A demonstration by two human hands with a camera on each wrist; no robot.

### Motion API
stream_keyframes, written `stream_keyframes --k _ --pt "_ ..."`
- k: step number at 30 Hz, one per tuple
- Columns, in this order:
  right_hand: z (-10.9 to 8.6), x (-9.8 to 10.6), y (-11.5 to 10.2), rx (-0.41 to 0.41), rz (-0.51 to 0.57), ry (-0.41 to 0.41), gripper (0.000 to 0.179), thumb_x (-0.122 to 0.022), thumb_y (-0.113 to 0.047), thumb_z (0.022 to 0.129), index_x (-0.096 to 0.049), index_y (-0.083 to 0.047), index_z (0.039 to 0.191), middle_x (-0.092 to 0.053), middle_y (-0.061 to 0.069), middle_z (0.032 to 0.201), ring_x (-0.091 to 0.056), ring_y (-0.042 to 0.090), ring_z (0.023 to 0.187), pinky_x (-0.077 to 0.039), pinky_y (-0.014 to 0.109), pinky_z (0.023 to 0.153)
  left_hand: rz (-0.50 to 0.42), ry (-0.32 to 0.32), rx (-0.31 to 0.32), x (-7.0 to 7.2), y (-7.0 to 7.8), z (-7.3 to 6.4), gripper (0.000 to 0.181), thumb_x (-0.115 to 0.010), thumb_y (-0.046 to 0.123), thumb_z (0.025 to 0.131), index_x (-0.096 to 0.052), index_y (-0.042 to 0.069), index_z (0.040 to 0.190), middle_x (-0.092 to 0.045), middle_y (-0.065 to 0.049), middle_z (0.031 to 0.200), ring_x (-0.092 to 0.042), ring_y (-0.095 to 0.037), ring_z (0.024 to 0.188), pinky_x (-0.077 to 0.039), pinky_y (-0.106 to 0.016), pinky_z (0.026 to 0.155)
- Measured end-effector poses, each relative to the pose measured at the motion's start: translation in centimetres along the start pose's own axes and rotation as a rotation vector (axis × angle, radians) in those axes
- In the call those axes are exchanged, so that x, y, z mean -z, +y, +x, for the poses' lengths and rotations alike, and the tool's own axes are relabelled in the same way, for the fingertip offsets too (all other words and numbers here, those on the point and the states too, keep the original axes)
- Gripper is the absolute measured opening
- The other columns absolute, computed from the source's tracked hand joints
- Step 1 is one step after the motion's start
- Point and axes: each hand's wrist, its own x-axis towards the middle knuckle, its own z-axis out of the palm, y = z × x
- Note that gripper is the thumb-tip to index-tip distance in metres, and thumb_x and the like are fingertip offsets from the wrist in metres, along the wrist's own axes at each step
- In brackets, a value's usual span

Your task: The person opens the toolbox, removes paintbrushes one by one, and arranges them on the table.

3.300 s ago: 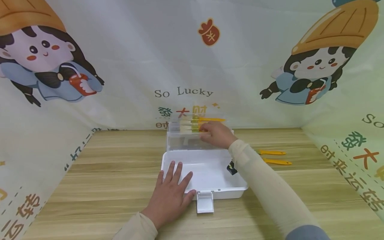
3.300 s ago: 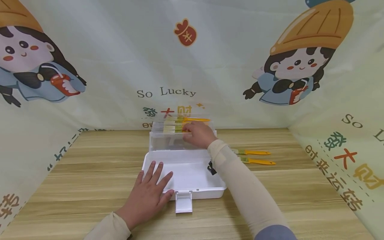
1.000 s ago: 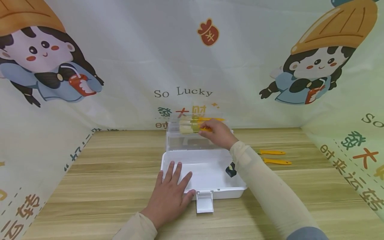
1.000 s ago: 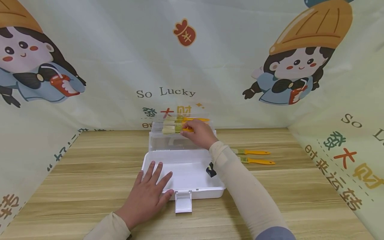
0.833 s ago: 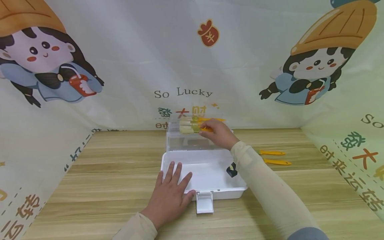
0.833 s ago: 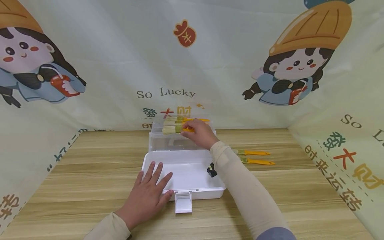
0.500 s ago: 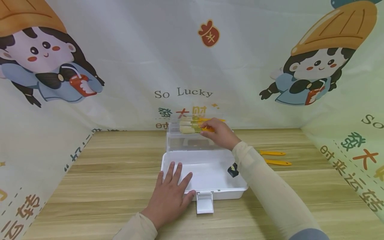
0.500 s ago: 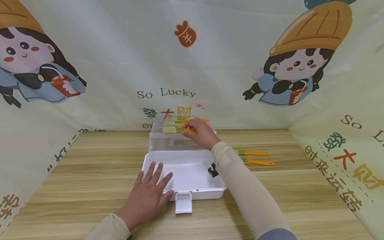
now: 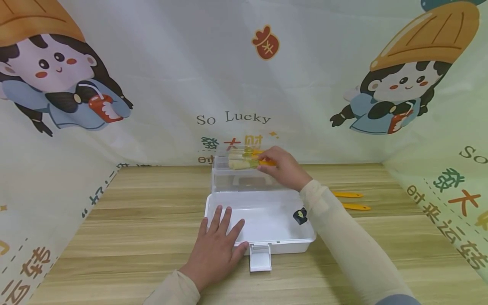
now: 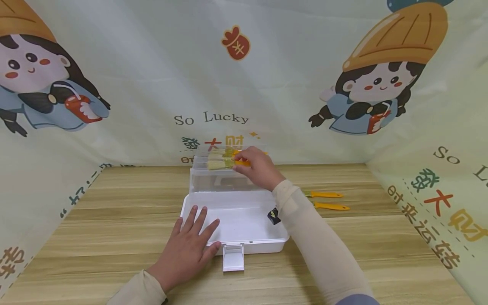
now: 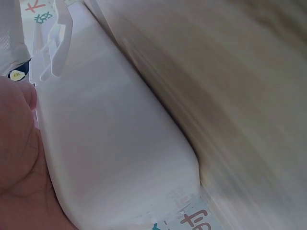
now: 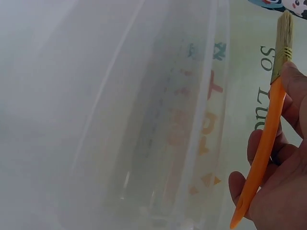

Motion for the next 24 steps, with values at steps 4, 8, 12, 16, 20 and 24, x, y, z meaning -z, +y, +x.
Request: stream_keyframes --k 4,8,12,16,20,24 --pt "-0.4 0.5 0.0 0.01 0.01 0.011 0.027 -0.07 -0.023 0.095 -0.068 -0.011 0.119 -0.059 0.002 0.113 -0.054 0.022 0.103 -0.046 0.04 0.096 0.0 -0.008 0.004 0.0 0.0 0.0 0.054 -0.042 0.049 0.103 -0.054 0.016 0.144 -0.034 -0.023 0.155 -0.018 -0.042 0.147 -0.023 -0.064 0.11" --pt "-1.0 1.0 -0.1 0.008 0.017 0.013 0.025 -0.069 -0.022 0.095 -0.067 -0.01 0.117 -0.058 0.003 0.112 -0.054 0.024 0.102 -0.046 0.041 0.094 -0.003 -0.006 0.005 0.1 0.0 0.0 0.054 -0.042 0.049 0.103 -0.054 0.016 0.143 -0.034 -0.023 0.155 -0.019 -0.042 0.147 -0.023 -0.064 0.11" --pt "-1.8 1.6 0.0 0.005 -0.002 0.011 0.025 -0.069 -0.021 0.095 -0.067 -0.009 0.117 -0.058 0.005 0.109 -0.053 0.025 0.099 -0.046 0.041 0.091 -0.006 -0.004 0.004 0.0 0.0 -0.1 0.054 -0.042 0.049 0.103 -0.054 0.016 0.144 -0.034 -0.023 0.155 -0.018 -0.042 0.147 -0.023 -0.064 0.11" --pt "-2.8 2.4 0.4 -0.019 -0.018 0.006 0.026 -0.069 -0.022 0.095 -0.066 -0.009 0.117 -0.058 0.005 0.11 -0.053 0.026 0.099 -0.047 0.042 0.091 -0.007 -0.008 0.004 -0.1 0.0 0.0 0.054 -0.041 0.049 0.103 -0.053 0.016 0.144 -0.032 -0.023 0.156 -0.017 -0.042 0.148 -0.023 -0.064 0.11" --pt "-3.9 3.3 1.0 -0.041 -0.014 0.001 0.026 -0.068 -0.023 0.096 -0.065 -0.009 0.118 -0.058 0.005 0.115 -0.053 0.027 0.102 -0.047 0.045 0.094 -0.006 -0.012 0.007 -0.1 0.0 0.0 0.054 -0.041 0.049 0.103 -0.053 0.016 0.145 -0.032 -0.023 0.156 -0.017 -0.042 0.148 -0.022 -0.064 0.111" --pt "-5.0 4.4 2.0 -0.041 -0.018 0.018 0.026 -0.067 -0.021 0.097 -0.064 -0.008 0.119 -0.058 0.007 0.117 -0.054 0.029 0.105 -0.046 0.049 0.096 -0.001 -0.014 0.009 -0.1 0.0 0.0 0.054 -0.041 0.049 0.103 -0.053 0.016 0.145 -0.032 -0.023 0.156 -0.017 -0.042 0.148 -0.022 -0.064 0.111"
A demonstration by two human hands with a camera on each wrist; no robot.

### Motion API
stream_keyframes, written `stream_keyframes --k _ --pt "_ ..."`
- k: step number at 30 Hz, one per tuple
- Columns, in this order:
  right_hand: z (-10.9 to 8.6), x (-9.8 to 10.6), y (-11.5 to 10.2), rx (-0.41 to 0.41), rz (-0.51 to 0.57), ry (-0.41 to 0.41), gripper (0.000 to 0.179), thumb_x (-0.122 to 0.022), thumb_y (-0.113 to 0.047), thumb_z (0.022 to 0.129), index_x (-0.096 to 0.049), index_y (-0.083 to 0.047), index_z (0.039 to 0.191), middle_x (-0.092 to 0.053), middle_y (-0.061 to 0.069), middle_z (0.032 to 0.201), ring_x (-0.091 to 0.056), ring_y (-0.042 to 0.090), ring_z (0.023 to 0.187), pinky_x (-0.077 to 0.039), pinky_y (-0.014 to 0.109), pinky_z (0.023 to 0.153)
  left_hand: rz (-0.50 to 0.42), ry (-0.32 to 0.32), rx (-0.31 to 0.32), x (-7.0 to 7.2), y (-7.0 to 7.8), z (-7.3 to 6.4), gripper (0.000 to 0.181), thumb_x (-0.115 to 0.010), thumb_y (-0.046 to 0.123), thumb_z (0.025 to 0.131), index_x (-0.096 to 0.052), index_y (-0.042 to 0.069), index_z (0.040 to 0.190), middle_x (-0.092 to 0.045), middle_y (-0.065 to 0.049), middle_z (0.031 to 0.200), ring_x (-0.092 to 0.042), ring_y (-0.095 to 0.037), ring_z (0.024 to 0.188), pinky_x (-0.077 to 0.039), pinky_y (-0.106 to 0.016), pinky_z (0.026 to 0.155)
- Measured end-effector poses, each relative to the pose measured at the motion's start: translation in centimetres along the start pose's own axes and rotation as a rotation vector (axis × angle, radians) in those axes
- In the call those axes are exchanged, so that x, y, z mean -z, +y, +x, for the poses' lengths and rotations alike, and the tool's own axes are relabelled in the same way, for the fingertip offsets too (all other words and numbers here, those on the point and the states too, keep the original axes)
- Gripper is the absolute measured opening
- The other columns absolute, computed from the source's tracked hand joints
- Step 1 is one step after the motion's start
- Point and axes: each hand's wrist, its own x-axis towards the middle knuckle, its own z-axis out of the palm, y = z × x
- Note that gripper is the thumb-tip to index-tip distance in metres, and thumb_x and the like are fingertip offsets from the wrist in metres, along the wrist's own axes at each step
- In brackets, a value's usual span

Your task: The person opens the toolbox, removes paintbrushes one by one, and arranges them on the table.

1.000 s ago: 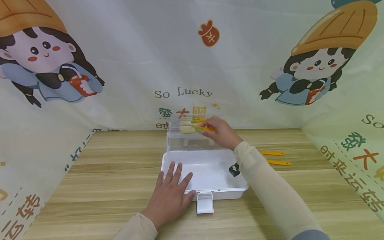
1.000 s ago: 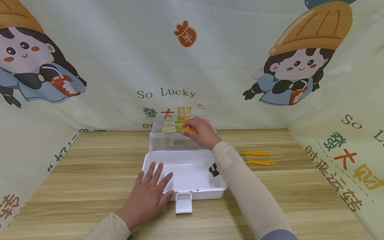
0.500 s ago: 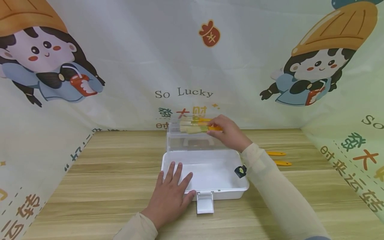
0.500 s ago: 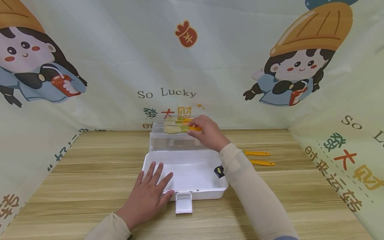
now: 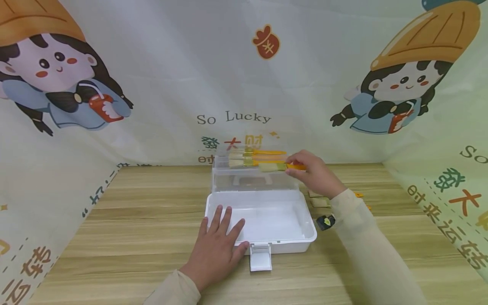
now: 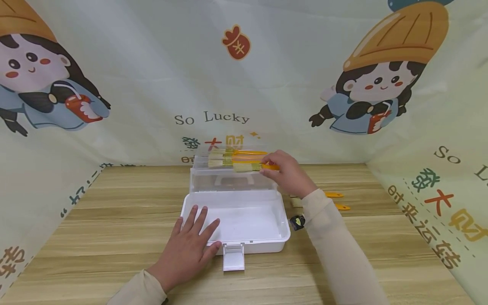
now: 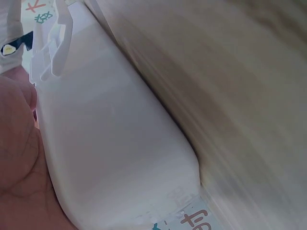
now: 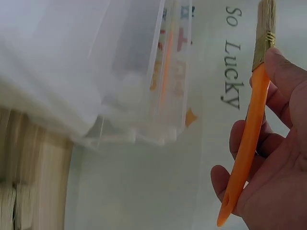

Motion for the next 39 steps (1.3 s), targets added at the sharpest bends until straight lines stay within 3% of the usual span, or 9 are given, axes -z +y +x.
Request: stream_keyframes --k 8,15,28,35,39 --pt "-2.3 1.5 3.0 -0.068 -0.05 0.004 0.028 -0.066 -0.021 0.098 -0.065 -0.005 0.12 -0.058 0.011 0.115 -0.055 0.031 0.105 -0.045 0.053 0.098 0.003 0.004 0.002 -0.1 0.0 0.0 0.054 -0.04 0.049 0.103 -0.053 0.016 0.144 -0.032 -0.023 0.156 -0.017 -0.042 0.148 -0.022 -0.064 0.111" --pt "-4.7 2.1 5.6 -0.053 -0.084 0.022 0.018 -0.067 -0.014 0.096 -0.066 -0.004 0.111 -0.059 0.012 0.108 -0.056 0.031 0.1 -0.046 0.052 0.093 -0.002 0.018 0.0 -0.1 -0.1 -0.1 0.054 -0.041 0.049 0.103 -0.053 0.016 0.144 -0.033 -0.023 0.156 -0.018 -0.042 0.147 -0.023 -0.064 0.11" --pt "-9.1 2.5 9.9 -0.108 -0.124 -0.019 0.018 -0.068 -0.017 0.095 -0.068 -0.003 0.107 -0.063 0.014 0.108 -0.059 0.033 0.099 -0.047 0.054 0.089 -0.009 0.013 -0.001 -0.1 0.0 0.0 0.054 -0.041 0.049 0.103 -0.055 0.015 0.143 -0.034 -0.023 0.155 -0.018 -0.043 0.147 -0.023 -0.064 0.11" --pt "-10.6 1.7 12.6 -0.096 -0.144 -0.105 0.013 -0.07 -0.02 0.094 -0.068 -0.008 0.099 -0.063 0.002 0.098 -0.055 0.018 0.088 -0.048 0.04 0.077 -0.008 0.015 -0.003 0.0 0.0 0.1 0.054 -0.042 0.049 0.103 -0.055 0.015 0.142 -0.035 -0.023 0.155 -0.019 -0.043 0.147 -0.023 -0.064 0.11" --pt "-10.8 1.5 13.4 -0.061 -0.139 -0.153 0.009 -0.069 -0.018 0.094 -0.066 -0.01 0.096 -0.063 -0.001 0.095 -0.055 0.016 0.086 -0.048 0.038 0.075 -0.012 0.011 0.001 0.0 0.1 0.1 0.054 -0.042 0.049 0.103 -0.055 0.015 0.143 -0.034 -0.023 0.155 -0.019 -0.042 0.147 -0.023 -0.064 0.11"
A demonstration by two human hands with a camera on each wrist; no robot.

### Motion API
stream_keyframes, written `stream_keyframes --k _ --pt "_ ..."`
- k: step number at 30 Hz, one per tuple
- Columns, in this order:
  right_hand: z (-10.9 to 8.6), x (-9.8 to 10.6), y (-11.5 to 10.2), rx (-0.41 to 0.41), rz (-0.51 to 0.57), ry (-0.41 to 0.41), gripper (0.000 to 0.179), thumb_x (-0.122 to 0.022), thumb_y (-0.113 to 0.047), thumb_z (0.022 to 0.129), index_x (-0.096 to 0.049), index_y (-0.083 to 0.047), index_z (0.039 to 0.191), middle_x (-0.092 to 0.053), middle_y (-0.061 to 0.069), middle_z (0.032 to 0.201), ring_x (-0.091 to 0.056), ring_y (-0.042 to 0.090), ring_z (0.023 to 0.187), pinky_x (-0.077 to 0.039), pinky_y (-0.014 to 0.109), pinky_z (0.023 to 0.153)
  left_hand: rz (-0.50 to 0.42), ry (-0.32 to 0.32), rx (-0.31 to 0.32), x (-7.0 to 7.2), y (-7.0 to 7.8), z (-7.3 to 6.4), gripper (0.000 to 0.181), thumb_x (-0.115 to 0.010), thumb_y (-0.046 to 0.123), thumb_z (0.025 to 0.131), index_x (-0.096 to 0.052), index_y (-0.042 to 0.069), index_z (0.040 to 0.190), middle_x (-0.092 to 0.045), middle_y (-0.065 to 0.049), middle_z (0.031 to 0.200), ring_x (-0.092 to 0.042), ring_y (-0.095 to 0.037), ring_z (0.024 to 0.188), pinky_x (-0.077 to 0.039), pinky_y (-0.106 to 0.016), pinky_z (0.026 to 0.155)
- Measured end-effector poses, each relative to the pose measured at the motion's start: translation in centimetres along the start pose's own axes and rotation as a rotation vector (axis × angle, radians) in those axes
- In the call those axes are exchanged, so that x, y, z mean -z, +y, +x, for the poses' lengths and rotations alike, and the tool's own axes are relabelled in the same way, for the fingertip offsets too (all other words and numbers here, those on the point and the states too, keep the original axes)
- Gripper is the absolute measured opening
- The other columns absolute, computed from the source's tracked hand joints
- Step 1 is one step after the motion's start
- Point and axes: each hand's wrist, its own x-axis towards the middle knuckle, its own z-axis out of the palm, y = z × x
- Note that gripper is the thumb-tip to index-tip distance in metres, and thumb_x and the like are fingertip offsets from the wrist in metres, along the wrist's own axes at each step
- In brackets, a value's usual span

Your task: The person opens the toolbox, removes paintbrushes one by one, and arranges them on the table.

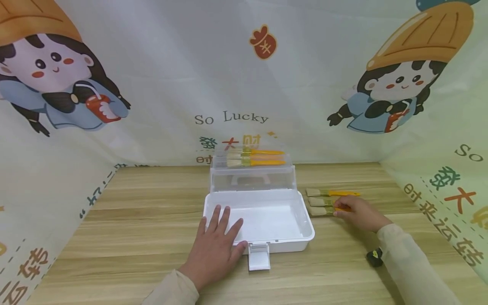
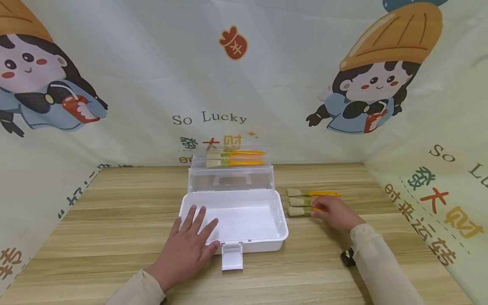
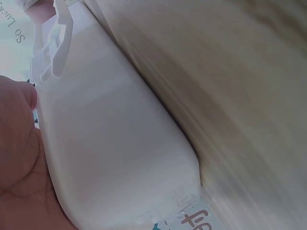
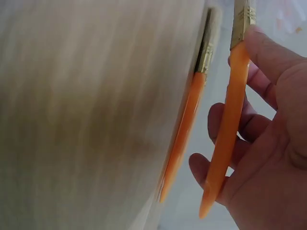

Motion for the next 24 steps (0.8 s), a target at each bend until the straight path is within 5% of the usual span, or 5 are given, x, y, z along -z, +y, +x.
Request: stream_keyframes --k 9,24 --pt "0.22 0.0 0.84 -0.045 0.025 -0.109 0.011 -0.067 -0.022 0.096 -0.064 -0.011 0.096 -0.06 -0.004 0.091 -0.052 0.013 0.082 -0.046 0.032 0.073 -0.011 -0.02 0.006 0.01 -0.06 0.08 0.055 -0.04 0.05 0.103 -0.054 0.015 0.144 -0.033 -0.022 0.156 -0.017 -0.041 0.148 -0.022 -0.063 0.111" --pt "0.33 0.2 0.55 -0.033 -0.013 -0.116 0.008 -0.069 -0.016 0.094 -0.063 -0.01 0.093 -0.056 -0.005 0.084 -0.047 0.011 0.076 -0.042 0.029 0.067 -0.003 -0.011 0.004 -0.07 -0.1 0.02 0.055 -0.04 0.05 0.103 -0.054 0.016 0.144 -0.033 -0.022 0.156 -0.017 -0.041 0.148 -0.022 -0.063 0.111"
